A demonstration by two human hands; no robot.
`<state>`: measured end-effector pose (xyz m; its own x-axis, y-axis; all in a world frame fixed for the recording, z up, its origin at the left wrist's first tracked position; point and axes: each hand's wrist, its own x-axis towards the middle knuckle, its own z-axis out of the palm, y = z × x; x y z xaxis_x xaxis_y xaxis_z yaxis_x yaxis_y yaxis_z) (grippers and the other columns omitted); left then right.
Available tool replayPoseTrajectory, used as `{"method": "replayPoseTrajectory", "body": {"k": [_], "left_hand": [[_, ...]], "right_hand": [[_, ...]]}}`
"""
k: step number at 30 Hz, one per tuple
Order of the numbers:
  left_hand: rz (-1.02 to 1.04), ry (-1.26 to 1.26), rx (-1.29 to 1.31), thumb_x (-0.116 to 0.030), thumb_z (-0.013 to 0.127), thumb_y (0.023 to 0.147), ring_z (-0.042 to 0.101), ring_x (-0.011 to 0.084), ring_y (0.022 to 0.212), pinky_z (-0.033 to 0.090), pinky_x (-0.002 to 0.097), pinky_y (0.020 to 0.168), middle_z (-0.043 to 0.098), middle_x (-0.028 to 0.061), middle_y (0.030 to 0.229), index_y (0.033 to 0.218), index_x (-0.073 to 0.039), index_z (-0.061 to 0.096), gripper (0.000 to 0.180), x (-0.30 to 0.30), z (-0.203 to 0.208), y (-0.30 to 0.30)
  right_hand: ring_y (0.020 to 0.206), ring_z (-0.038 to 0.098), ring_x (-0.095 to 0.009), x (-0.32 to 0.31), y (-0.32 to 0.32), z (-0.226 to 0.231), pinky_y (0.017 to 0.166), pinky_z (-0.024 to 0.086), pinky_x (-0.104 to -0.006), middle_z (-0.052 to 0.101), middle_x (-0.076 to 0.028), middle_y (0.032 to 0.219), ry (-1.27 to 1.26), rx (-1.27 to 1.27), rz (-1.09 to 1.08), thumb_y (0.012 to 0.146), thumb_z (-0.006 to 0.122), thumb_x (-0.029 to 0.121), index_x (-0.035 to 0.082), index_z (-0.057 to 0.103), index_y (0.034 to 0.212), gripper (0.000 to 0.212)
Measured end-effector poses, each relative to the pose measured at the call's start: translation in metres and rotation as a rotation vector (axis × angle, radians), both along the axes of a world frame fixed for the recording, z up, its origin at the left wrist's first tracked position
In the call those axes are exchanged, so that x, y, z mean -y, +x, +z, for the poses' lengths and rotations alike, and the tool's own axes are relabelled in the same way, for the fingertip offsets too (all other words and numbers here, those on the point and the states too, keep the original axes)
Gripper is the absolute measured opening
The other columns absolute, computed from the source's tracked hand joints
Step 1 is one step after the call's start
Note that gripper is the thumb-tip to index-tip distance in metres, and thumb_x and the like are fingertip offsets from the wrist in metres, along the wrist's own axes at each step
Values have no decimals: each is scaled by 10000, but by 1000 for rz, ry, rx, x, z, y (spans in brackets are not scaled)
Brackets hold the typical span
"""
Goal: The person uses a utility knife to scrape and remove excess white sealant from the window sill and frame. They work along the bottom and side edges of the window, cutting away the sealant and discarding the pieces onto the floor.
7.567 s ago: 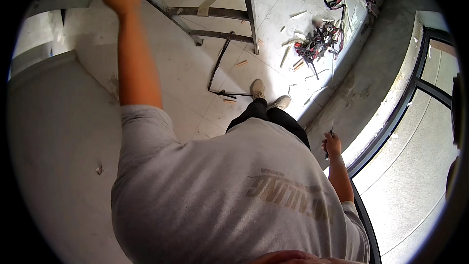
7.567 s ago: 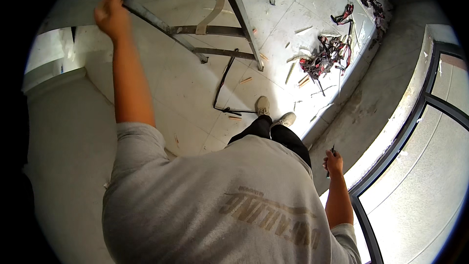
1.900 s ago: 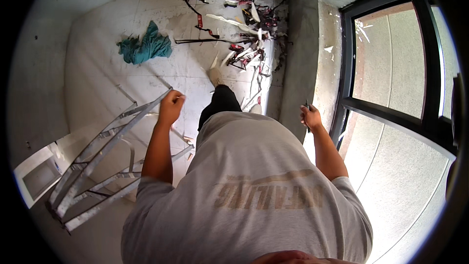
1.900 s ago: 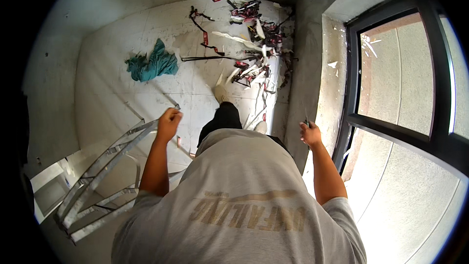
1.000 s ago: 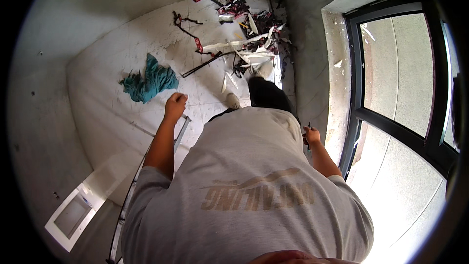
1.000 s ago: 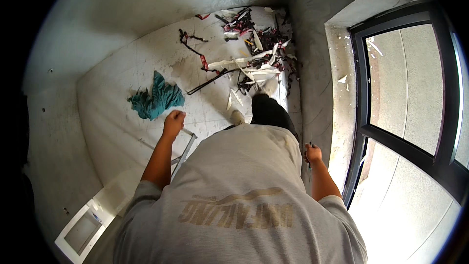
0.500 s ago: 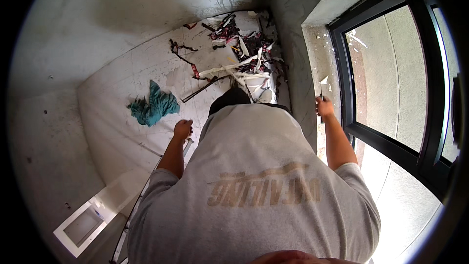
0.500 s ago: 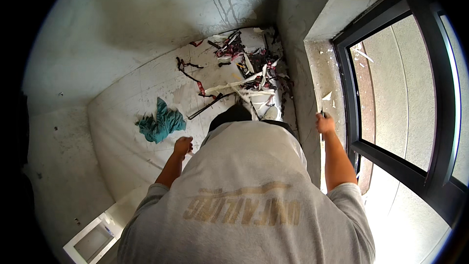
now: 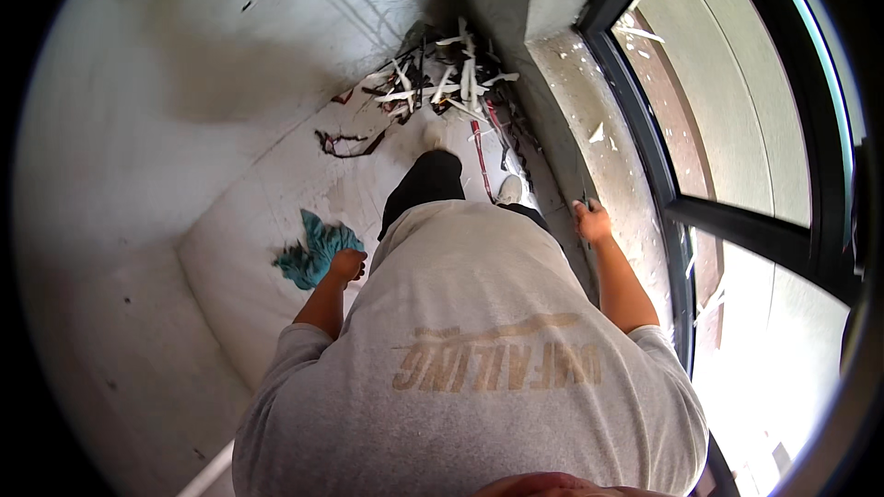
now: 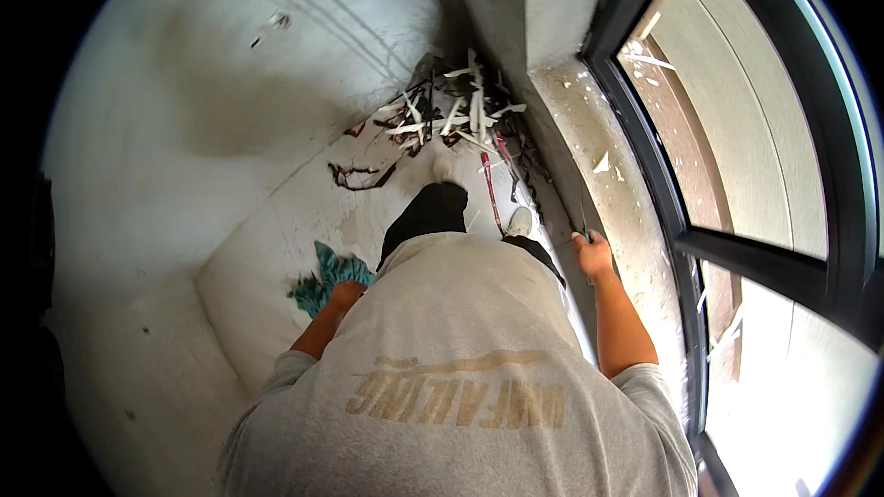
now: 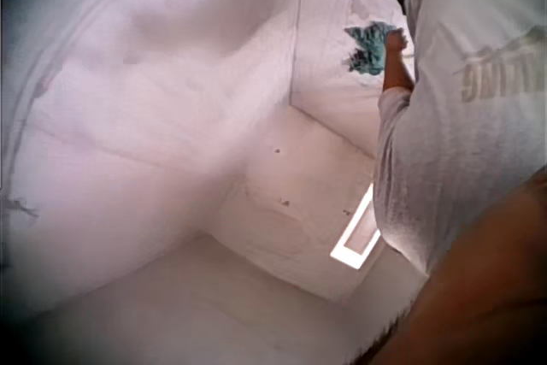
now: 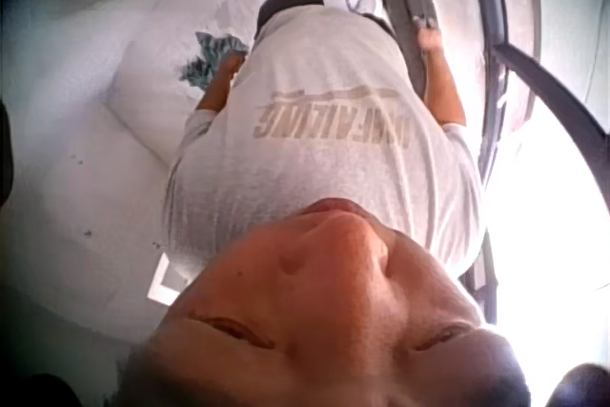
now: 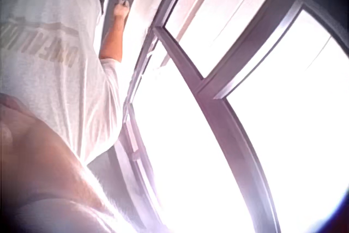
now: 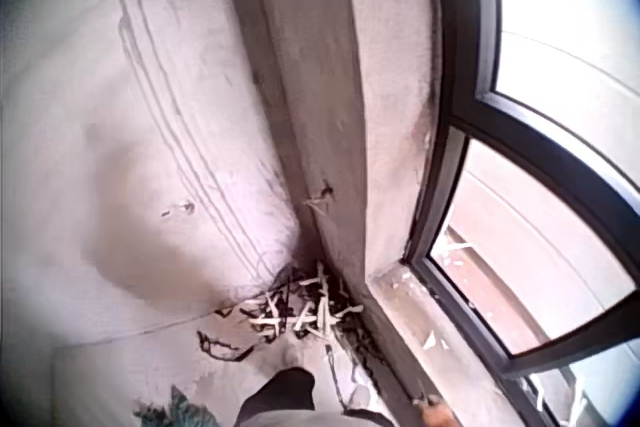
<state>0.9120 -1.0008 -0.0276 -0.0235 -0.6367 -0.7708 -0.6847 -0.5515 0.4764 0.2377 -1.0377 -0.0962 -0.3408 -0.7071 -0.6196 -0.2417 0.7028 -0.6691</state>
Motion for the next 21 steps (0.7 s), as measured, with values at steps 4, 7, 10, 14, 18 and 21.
{"method": "replayPoseTrajectory", "body": {"k": [4, 7, 10, 14, 18, 21], "left_hand": [[187, 29, -35, -183, 638, 892, 544, 168, 532, 434, 332, 480, 577, 58, 666, 869, -10, 653, 175, 66, 5, 24], [430, -64, -80, -181, 645, 912, 539, 135, 568, 435, 311, 503, 576, 46, 700, 906, -6, 646, 176, 138, 52, -21], [432, -166, -227, -207, 648, 933, 551, 124, 625, 461, 301, 559, 601, 42, 758, 975, 7, 639, 219, 162, 83, -27], [288, -174, -206, -205, 644, 941, 566, 118, 653, 478, 288, 594, 634, 50, 795, 1007, 21, 645, 236, 140, 79, 21], [-17, -159, -23, -172, 637, 934, 571, 114, 631, 477, 279, 579, 644, 52, 765, 979, 26, 659, 204, 130, 79, 64], [132, -90, -127, -136, 623, 906, 567, 116, 587, 469, 273, 551, 641, 41, 741, 978, -4, 673, 158, 168, 31, 107]], "right_hand": [[452, 486, -145, -46, 12, 65, 416, 366, -319, 551, -33, 615, 190, 4, -234, 918, 672, 260, 31, 616, 898, 236], [457, 506, -153, -93, 14, 34, 414, 386, -321, 542, -29, 604, 244, 70, -379, 904, 680, 257, 52, 579, 874, 230], [456, 515, -163, -94, 47, 44, 415, 402, -330, 547, -43, 608, 290, 37, -384, 903, 669, 255, 49, 565, 863, 234], [474, 549, -192, -65, 94, 43, 424, 426, -346, 569, -77, 628, 252, 53, -405, 917, 650, 316, 37, 591, 912, 285], [510, 580, -178, -64, 133, 51, 434, 436, -333, 612, -86, 714, 232, 126, -349, 922, 649, 332, 31, 589, 973, 310], [535, 558, -156, -93, 152, 76, 455, 432, -310, 596, -63, 729, 237, 117, -461, 923, 640, 326, 52, 597, 955, 278]]}}
